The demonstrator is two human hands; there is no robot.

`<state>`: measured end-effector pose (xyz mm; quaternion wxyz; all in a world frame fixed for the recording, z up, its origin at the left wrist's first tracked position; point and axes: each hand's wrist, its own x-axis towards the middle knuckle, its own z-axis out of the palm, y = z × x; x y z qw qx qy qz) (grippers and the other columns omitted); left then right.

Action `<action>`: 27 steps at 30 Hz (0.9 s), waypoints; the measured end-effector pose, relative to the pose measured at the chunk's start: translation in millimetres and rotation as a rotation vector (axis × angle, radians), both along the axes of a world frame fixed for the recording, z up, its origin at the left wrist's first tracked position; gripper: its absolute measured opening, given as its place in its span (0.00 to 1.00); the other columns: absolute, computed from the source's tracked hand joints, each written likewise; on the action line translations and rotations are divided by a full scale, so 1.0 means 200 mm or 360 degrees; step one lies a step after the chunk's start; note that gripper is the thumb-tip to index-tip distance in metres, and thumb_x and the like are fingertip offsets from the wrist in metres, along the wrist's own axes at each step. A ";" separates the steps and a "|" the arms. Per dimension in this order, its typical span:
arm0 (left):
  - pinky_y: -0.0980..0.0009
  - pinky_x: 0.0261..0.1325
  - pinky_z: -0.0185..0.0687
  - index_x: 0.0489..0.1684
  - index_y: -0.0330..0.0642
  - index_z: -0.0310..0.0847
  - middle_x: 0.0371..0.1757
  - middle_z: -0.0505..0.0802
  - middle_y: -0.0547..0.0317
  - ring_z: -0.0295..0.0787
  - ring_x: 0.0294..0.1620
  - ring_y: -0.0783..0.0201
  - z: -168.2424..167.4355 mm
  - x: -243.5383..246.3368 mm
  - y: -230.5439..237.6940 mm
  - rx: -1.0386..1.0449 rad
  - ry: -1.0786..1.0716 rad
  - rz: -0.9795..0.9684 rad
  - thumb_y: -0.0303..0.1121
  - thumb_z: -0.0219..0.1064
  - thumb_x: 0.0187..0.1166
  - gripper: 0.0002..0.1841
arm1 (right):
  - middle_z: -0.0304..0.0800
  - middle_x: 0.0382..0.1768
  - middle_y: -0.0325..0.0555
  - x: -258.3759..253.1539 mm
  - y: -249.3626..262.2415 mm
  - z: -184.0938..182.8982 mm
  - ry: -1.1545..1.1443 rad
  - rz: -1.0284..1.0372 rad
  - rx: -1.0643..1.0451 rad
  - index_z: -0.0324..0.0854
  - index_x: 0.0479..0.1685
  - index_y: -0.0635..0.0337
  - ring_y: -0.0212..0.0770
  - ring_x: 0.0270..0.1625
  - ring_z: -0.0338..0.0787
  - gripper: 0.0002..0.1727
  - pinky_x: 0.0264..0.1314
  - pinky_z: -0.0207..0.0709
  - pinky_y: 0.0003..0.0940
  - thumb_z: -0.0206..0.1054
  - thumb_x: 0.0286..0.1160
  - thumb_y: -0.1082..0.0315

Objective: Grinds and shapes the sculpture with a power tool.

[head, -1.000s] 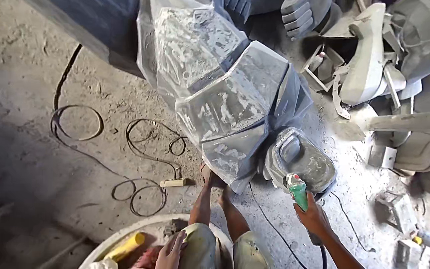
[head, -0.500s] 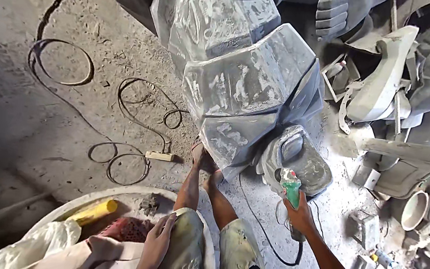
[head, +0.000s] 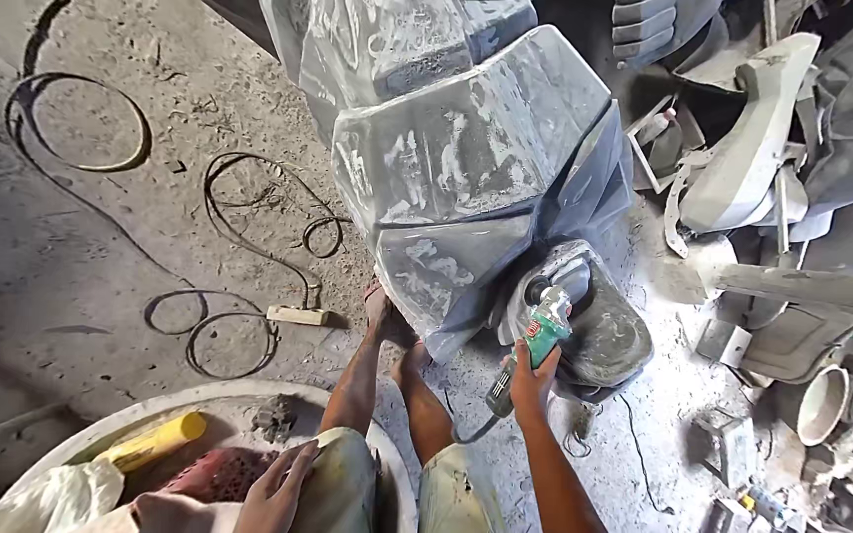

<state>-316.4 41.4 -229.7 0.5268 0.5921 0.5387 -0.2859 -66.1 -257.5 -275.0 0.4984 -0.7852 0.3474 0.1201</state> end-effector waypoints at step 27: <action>0.44 0.66 0.84 0.77 0.47 0.78 0.72 0.83 0.40 0.85 0.68 0.46 -0.22 0.48 0.14 0.0256 -0.0371 -0.0828 0.62 0.57 0.81 0.34 | 0.83 0.63 0.58 -0.08 0.09 -0.09 -0.0019 -0.0285 -0.0143 0.55 0.87 0.54 0.47 0.52 0.93 0.40 0.52 0.91 0.48 0.73 0.78 0.61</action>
